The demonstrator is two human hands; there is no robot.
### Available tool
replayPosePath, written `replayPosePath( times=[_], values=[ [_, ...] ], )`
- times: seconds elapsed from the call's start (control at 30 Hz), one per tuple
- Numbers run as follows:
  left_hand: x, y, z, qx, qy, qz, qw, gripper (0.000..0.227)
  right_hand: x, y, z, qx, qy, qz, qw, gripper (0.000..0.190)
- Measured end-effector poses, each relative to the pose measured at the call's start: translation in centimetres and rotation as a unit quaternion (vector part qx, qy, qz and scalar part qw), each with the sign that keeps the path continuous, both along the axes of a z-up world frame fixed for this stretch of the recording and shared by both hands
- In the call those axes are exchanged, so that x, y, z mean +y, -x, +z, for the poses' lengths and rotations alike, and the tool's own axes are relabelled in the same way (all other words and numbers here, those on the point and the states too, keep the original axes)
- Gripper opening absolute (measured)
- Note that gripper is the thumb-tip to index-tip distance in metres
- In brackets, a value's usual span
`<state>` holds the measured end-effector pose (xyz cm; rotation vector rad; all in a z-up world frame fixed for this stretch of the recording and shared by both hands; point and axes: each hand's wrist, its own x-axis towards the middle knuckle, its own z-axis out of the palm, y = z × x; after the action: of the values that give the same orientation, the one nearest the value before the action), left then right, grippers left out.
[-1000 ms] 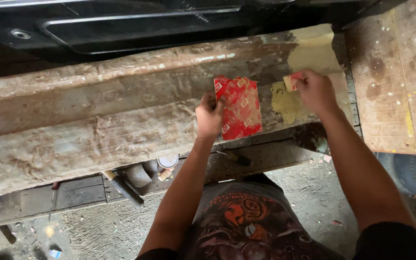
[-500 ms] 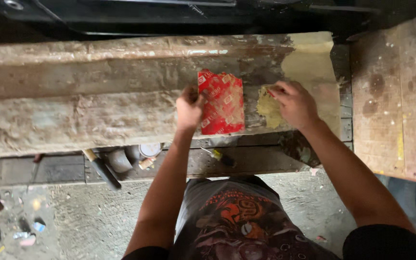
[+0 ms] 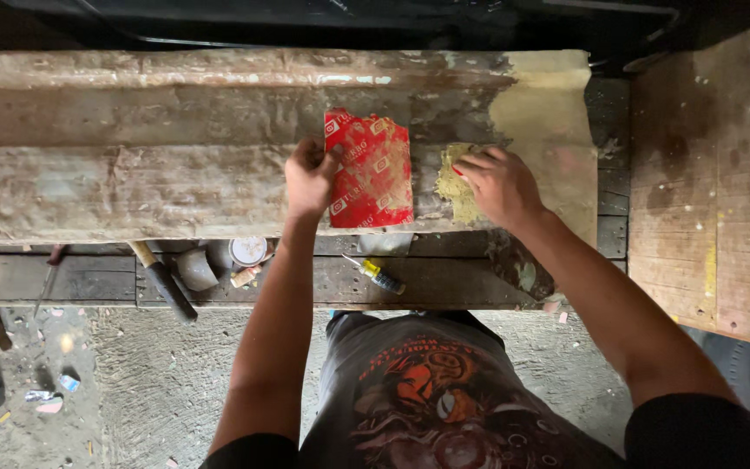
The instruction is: The person uses a red sandpaper sheet as a palette to scoop a yellow paste and applies it to a large, curved wooden surface with a small red scraper. The person repeatedly transfers the paste from the sandpaper to the wood, smoothing it into the surface.
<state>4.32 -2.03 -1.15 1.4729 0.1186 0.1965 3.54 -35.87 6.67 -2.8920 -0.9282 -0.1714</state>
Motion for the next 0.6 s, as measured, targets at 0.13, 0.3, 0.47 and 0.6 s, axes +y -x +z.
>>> replayPosePath(
  times=[0.13,0.3,0.47,0.6],
  values=[
    [0.1,-0.2,-0.2,-0.001,0.006,-0.006,1.0,0.013,-0.4,0.4,0.8,0.056,-0.02,0.0,0.998,0.03],
    [0.1,-0.2,-0.2,-0.003,0.023,-0.01,1.0,0.013,-1.0,1.1,1.6,0.055,-0.031,0.027,0.998,0.025],
    [0.2,-0.3,-0.1,0.008,0.028,-0.017,0.999,0.013,-2.0,0.6,1.6,0.098,-0.067,-0.011,0.993,0.013],
    [0.2,-0.3,-0.7,0.001,0.06,-0.032,0.998,0.013,-2.0,-0.5,0.9,0.036,-0.115,-0.07,0.99,0.015]
  ],
)
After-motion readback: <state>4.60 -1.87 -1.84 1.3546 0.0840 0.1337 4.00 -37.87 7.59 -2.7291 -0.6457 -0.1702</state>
